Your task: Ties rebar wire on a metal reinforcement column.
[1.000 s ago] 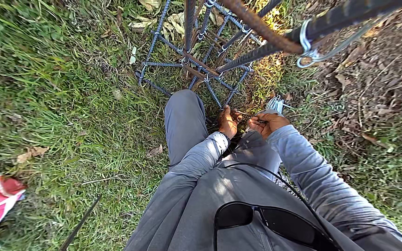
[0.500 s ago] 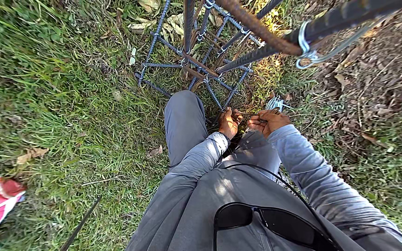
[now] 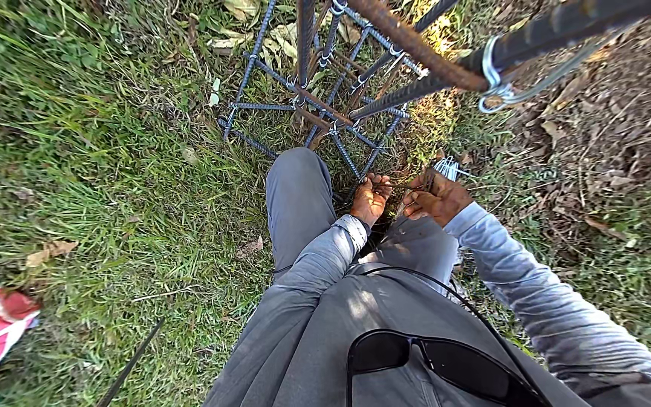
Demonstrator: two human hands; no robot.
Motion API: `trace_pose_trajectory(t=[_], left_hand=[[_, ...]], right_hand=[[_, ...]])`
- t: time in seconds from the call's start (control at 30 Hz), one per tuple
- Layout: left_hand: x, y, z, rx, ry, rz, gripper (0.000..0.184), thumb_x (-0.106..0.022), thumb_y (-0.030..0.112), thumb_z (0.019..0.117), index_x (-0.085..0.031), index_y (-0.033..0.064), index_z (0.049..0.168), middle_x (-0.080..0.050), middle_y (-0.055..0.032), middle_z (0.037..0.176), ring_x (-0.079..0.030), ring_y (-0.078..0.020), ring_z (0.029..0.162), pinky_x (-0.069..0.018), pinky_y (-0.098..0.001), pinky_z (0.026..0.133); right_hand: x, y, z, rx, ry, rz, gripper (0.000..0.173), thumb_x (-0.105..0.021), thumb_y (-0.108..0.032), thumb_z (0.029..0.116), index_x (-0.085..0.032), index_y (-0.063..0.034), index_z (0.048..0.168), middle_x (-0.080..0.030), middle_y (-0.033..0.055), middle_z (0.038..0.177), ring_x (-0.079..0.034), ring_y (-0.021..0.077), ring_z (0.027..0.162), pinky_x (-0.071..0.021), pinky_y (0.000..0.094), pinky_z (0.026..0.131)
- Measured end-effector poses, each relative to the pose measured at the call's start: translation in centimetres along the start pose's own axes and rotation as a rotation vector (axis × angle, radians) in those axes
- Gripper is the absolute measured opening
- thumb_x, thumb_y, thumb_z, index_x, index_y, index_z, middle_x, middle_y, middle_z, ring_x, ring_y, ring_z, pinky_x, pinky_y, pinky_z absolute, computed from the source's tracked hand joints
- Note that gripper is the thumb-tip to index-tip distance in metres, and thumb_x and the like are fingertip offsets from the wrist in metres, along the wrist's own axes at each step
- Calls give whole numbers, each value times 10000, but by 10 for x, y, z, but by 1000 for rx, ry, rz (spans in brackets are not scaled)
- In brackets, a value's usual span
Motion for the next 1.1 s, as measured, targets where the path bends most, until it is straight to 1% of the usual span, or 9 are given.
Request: trace_pose_trajectory(t=[0.1,0.27,0.4,0.53,0.63,0.77,0.9,1.0,1.1], left_hand=[[0,0,-1,30,-1,-71,210,-376,304,1118,-545,181,1103,-621,-20,954,-653,-139,827,-570,-269,764],[1,-3,0,38,-35,-160,221,-373,302,1118,-552,193,1048,-615,-3,894,-653,-135,791,-577,-276,764],[4,-4,4,21,-80,-125,210,-398,322,1113,-565,201,1072,-622,-5,921,-654,-147,832,-571,-295,808],[3,-4,3,15,-54,-93,191,-408,305,1112,-561,198,1153,-623,-7,967,-656,-151,863,-572,-306,836],[3,-4,6,23,-65,-105,185,-412,296,1110,-569,199,1124,-629,-5,954,-658,-151,862,-571,-311,838],[3,-3,6,57,-45,-136,179,-419,297,1102,-571,204,1079,-607,10,867,-645,-122,765,-575,-270,747],[1,-2,7,57,-51,-105,145,-455,309,1082,-553,212,1035,-558,34,772,-598,-97,664,-554,-252,671],[1,-4,11,68,-43,-143,126,-461,275,1074,-538,202,1005,-523,35,698,-567,-103,582,-540,-250,602],[-1,-6,16,85,-44,-204,132,-467,265,1076,-538,207,980,-466,52,646,-507,-86,514,-498,-226,527]], right_hand=[[-1,-3,1,45,-32,-160,250,-480,33,1048,-503,-2,1295,-714,158,939,-741,219,714,-641,368,698],[4,2,5,165,-80,-425,250,-492,-21,1060,-554,-22,1302,-735,119,930,-737,218,718,-632,404,728],[11,10,11,133,-82,-277,236,-492,3,1053,-551,-22,1280,-736,141,955,-747,227,719,-644,390,707],[10,9,8,80,-70,-82,257,-447,64,1031,-532,-10,1261,-722,156,951,-738,232,695,-642,374,673],[10,7,6,96,-50,-94,242,-460,55,1036,-544,-9,1253,-726,151,937,-736,223,683,-642,366,668],[3,3,7,169,-52,-366,236,-515,-6,1048,-579,-39,1273,-735,116,922,-724,206,684,-630,387,688],[-6,-4,5,277,-94,-664,202,-547,-66,1045,-603,-72,1240,-722,109,885,-714,266,695,-610,508,718],[-13,-7,-3,267,-151,-888,230,-502,-148,1080,-576,-73,1284,-724,160,909,-729,361,781,-575,599,751],[-21,-7,-11,236,-203,-999,261,-449,-172,1102,-565,-38,1294,-708,221,965,-722,418,877,-561,615,806]])
Point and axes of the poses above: each hand's wrist, its own z-axis towards the middle knuckle, its own x-axis out of the back of the hand, y = z × x, the point moved 6 cm from there along z, towards the middle knuckle
